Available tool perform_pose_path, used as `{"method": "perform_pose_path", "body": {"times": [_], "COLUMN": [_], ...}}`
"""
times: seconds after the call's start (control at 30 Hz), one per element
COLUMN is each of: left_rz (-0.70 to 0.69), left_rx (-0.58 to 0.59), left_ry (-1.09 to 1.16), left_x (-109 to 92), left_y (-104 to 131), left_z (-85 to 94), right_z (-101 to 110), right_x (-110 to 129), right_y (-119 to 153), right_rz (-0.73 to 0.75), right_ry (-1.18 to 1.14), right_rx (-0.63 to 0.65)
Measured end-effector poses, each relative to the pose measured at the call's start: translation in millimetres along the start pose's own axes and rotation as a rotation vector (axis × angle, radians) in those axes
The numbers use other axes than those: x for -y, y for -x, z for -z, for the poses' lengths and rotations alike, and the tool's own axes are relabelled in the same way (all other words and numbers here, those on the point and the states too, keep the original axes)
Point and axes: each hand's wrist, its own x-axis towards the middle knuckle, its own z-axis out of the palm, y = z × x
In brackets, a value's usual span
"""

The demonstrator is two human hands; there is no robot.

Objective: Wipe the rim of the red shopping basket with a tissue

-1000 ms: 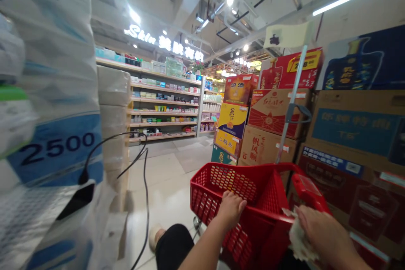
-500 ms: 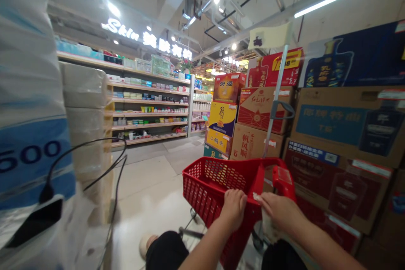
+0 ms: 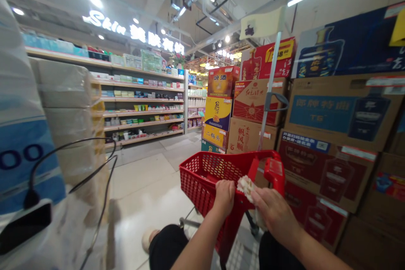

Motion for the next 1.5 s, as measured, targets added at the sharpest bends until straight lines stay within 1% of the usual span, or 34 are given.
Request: {"method": "perform_pose_path", "body": {"times": [0.07, 0.17, 0.23, 0.3, 0.33, 0.4, 0.47, 0.53, 0.6, 0.67, 0.73, 0.8, 0.93, 1.0, 1.07, 1.13, 1.17, 1.23, 1.27, 1.3, 1.33, 1.37, 1.43, 1.5], "left_rz": [-0.001, -0.010, -0.015, -0.016, -0.014, -0.009, -0.002, 0.007, 0.015, 0.020, 0.024, 0.028, 0.030, 0.028, 0.022, 0.021, 0.020, -0.004, -0.040, -0.091, -0.143, -0.176, -0.177, -0.133], "left_rx": [-0.004, 0.001, 0.005, 0.006, 0.005, 0.004, 0.003, -0.001, -0.007, -0.018, -0.031, -0.042, -0.042, -0.032, -0.020, -0.017, -0.025, -0.053, -0.068, -0.062, -0.028, 0.019, 0.083, 0.066], "left_ry": [0.000, -0.004, -0.009, -0.014, -0.015, -0.011, -0.003, 0.006, 0.012, 0.014, 0.013, 0.011, 0.015, 0.019, 0.018, 0.008, 0.004, 0.010, 0.027, 0.045, 0.055, 0.062, 0.066, 0.070], "left_x": [1, 2, 3, 4, 5, 7, 10, 12, 15, 17, 18, 19, 25, 28, 30, 25, 18, 0, -10, -21, -31, -39, -47, -48], "left_y": [0, -1, -2, -3, -4, -5, -5, -5, -5, -3, -2, 0, -1, -2, -2, -2, -1, 0, 0, 0, 0, 0, 1, 3], "left_z": [1.7, 2.7, 2.6, 2.3, 2.3, 2.8, 4.1, 6.1, 8.5, 10.9, 12.9, 14.4, 16.4, 17.3, 19.6, 25.5, 30.0, 41.1, 46.6, 51.1, 54.0, 55.2, 52.2, 45.4], "right_z": [4, 9, 10, 9, 9, 7, 7, 9, 14, 18, 21, 21, 19, 16, 11, 5, 2, -4, -6, -8, -8, -8, -6, -3], "right_x": [-6, -25, -37, -39, -37, -27, -15, -9, -11, -20, -27, -28, -17, -11, -7, -5, -4, -2, -1, 1, 3, 4, 3, -4], "right_y": [-8, -25, -32, -30, -26, -15, -5, -1, -4, -10, -14, -13, -12, -16, -24, -32, -35, -41, -42, -43, -44, -45, -46, -46], "right_rz": [-0.085, -0.239, -0.268, -0.240, -0.215, -0.170, -0.140, -0.100, -0.083, -0.117, -0.169, -0.187, -0.134, -0.108, -0.126, -0.182, -0.210, -0.240, -0.246, -0.249, -0.250, -0.252, -0.240, -0.168], "right_ry": [-0.022, -0.027, -0.049, -0.120, -0.167, -0.247, -0.277, -0.278, -0.291, -0.300, -0.299, -0.317, -0.359, -0.340, -0.288, -0.204, -0.163, -0.105, -0.090, -0.083, -0.080, -0.081, -0.102, -0.177], "right_rx": [0.079, 0.232, 0.268, 0.240, 0.212, 0.126, 0.029, -0.020, -0.006, 0.004, -0.024, -0.050, -0.012, 0.033, 0.070, 0.078, 0.072, 0.059, 0.058, 0.062, 0.070, 0.081, 0.108, 0.158]}}
